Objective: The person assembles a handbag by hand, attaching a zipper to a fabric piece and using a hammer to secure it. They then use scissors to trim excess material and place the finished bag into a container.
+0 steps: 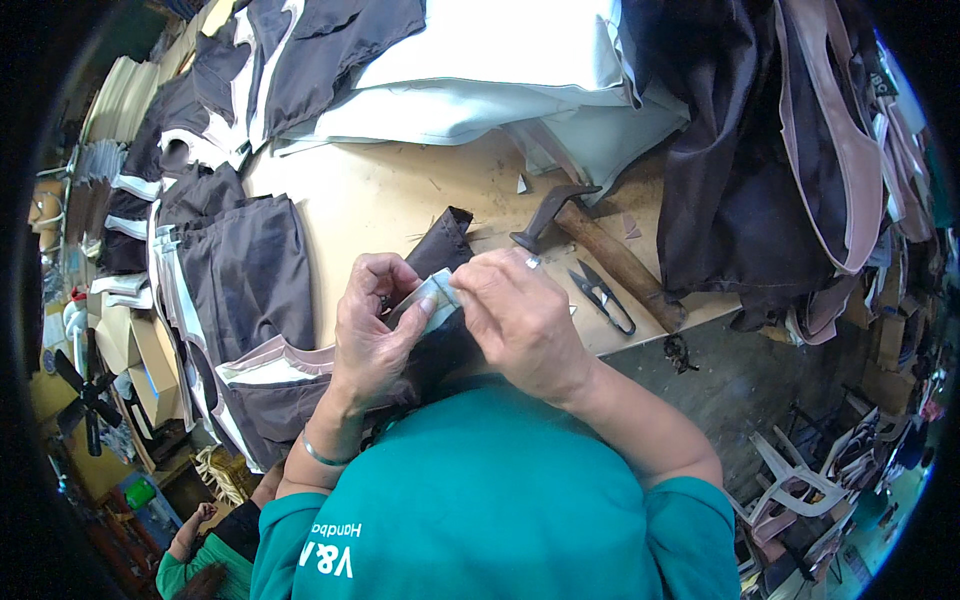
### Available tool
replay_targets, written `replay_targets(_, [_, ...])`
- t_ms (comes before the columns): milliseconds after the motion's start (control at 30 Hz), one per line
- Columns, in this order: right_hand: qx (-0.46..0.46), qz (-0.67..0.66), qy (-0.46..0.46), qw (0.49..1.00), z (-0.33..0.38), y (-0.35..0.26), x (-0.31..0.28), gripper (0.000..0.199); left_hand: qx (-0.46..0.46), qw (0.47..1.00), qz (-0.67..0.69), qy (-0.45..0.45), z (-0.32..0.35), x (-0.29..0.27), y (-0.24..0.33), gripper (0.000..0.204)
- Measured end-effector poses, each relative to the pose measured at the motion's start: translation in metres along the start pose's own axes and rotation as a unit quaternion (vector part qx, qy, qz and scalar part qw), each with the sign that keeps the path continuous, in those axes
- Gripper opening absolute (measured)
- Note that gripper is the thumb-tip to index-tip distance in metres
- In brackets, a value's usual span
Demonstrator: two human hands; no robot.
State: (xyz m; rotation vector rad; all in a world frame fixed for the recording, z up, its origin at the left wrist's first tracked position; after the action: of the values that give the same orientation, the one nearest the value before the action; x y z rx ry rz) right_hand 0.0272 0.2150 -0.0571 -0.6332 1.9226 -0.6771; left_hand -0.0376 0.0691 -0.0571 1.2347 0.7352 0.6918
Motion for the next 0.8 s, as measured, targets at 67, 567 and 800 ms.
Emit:
replay_targets(67, [-0.015, 0.027, -0.004, 1.000, 0.001, -0.001, 0.004, 0.020, 0.044, 0.999, -0.019, 0.019, 0.001, 0.002, -0.001, 0.028])
replay_targets(567, [-0.081, 0.168, 0.023, 0.982, 0.001, -0.008, 0.013, 0.021, 0.167, 0.981, -0.071, 0.074, 0.004, 0.013, -0.013, 0.025])
replay_targets(800, [-0.002, 0.096, -0.031, 0.995, 0.001, -0.001, 0.013, 0.012, 0.209, 0.967, -0.137, 0.056, 0.007, 0.016, -0.012, 0.032])
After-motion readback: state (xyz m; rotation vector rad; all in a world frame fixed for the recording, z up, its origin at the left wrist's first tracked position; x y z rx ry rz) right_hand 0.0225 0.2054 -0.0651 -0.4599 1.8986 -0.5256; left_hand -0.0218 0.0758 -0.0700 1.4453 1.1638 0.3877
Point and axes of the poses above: each hand's wrist, its own z-axis away from the middle knuckle, its own x-axis out of the palm, y = z × x, the point moved 2 cm from there along -z, towards the middle knuckle, and after that the axes turned 12 degrees about z, right-handed, at the moved point
